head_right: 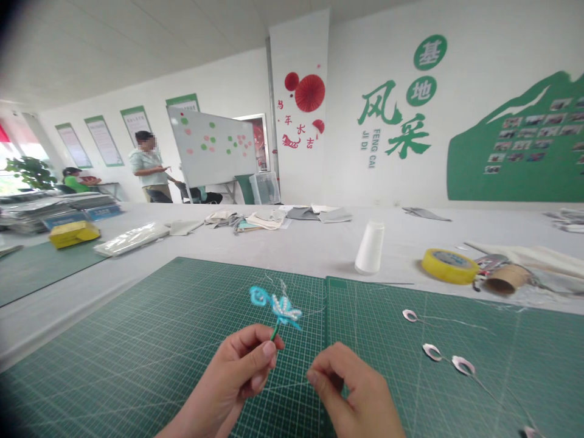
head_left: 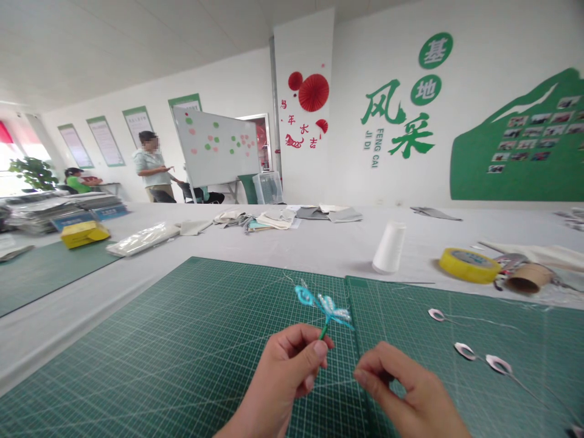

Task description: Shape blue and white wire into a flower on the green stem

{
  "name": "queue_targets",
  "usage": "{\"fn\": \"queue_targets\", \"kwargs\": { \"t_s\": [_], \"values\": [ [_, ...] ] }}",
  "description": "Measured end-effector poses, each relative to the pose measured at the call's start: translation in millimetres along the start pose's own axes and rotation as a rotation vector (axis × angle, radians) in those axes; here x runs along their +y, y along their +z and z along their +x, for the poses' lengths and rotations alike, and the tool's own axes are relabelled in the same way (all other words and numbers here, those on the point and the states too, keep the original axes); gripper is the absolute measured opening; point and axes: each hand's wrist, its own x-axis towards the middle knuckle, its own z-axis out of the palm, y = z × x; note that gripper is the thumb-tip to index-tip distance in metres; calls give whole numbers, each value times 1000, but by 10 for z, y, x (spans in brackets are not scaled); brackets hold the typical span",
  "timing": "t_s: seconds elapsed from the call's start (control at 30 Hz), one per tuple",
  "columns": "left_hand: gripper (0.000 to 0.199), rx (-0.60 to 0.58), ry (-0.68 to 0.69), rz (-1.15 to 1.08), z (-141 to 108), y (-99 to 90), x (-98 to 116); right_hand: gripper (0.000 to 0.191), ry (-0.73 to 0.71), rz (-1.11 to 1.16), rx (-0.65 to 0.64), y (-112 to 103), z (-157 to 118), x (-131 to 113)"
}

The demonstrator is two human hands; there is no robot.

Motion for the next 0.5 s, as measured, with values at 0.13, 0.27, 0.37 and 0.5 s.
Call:
{"fn": "queue_targets", "kwargs": {
  "t_s": [0.13,0.27,0.37,0.5],
  "values": [
    [21,23,-5,21,-6,-3,-3,26,12,-53,24,-10,8,50],
    [24,6,-30,48,12,-18,-25,26,32,-108,-9,-15,33,139],
    [25,-9,-33,67,40,-38,-49,25,63,-120,-21,-12,51,206],
    [29,-34,-43,92,67,-54,-91,42,62,-36,147,-16,13,176]
  ]
}}
